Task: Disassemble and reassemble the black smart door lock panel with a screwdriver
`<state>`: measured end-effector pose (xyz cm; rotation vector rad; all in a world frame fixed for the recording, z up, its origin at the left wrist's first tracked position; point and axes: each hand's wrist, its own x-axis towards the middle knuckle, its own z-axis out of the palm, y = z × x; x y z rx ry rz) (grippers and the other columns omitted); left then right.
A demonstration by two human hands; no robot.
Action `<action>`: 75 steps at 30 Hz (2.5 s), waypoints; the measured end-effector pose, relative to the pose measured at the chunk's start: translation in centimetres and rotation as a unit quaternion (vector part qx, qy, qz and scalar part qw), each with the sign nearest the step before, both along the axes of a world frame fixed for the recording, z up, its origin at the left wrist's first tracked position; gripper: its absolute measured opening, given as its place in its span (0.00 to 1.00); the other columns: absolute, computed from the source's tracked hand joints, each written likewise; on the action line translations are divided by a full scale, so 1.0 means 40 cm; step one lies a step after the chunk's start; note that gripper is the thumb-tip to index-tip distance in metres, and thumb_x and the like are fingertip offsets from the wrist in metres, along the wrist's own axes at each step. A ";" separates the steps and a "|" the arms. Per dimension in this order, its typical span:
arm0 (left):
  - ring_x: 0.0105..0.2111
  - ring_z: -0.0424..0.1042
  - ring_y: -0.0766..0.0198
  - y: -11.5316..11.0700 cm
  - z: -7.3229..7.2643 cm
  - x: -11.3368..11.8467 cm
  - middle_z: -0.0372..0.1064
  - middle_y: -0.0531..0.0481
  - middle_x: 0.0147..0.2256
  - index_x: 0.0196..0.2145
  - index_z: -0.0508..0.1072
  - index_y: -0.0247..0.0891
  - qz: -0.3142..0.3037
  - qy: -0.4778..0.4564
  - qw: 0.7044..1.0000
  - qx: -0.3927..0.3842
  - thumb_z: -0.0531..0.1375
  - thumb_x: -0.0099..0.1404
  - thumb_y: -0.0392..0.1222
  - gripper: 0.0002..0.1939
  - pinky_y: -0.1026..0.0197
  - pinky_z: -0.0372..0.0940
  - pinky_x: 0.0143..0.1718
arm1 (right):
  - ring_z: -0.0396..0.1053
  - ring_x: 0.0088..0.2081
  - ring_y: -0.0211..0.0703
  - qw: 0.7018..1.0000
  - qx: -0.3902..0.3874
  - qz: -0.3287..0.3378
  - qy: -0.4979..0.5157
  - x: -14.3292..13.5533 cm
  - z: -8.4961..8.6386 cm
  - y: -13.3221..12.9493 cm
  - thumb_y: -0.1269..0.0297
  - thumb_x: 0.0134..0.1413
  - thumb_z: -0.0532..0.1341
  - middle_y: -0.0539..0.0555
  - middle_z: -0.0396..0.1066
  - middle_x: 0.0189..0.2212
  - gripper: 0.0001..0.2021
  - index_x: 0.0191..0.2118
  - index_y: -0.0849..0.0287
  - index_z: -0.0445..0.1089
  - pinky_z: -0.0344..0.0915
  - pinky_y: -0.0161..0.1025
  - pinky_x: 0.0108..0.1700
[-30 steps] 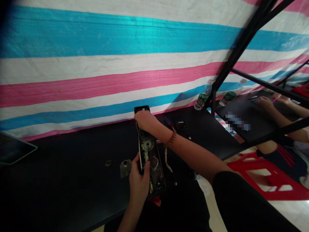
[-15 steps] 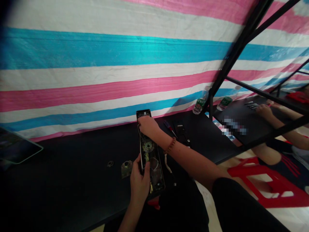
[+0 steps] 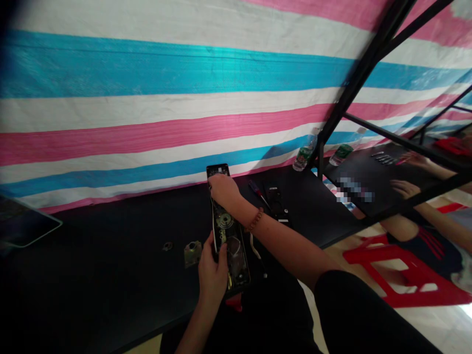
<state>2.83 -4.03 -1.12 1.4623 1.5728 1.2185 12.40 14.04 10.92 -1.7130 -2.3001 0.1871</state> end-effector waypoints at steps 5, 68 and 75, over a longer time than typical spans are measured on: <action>0.58 0.71 0.51 0.000 0.002 -0.002 0.72 0.35 0.56 0.59 0.67 0.35 -0.005 -0.015 1.000 0.013 0.50 0.75 0.48 0.22 0.48 0.66 0.59 | 0.74 0.45 0.47 1.000 -0.005 0.014 0.006 0.021 0.008 0.006 0.73 0.61 0.58 0.61 0.79 0.42 0.10 0.41 0.62 0.78 0.66 0.38 0.48; 0.47 0.72 0.44 0.120 0.035 -0.370 0.71 0.37 0.46 0.47 0.79 0.37 0.029 0.371 0.927 0.045 0.53 0.66 0.56 0.25 0.40 0.66 0.54 | 0.76 0.40 0.45 0.882 0.126 -0.124 0.437 0.165 -0.244 -0.472 0.71 0.62 0.57 0.55 0.77 0.37 0.12 0.43 0.51 0.78 0.73 0.41 0.42; 0.34 0.75 0.53 0.131 0.078 -0.359 0.75 0.45 0.40 0.44 0.80 0.39 0.086 0.266 0.960 -0.014 0.59 0.61 0.61 0.25 0.50 0.71 0.40 | 0.75 0.42 0.46 0.846 0.131 -0.192 0.480 0.173 -0.273 -0.473 0.68 0.64 0.58 0.55 0.76 0.40 0.10 0.43 0.52 0.77 0.73 0.42 0.45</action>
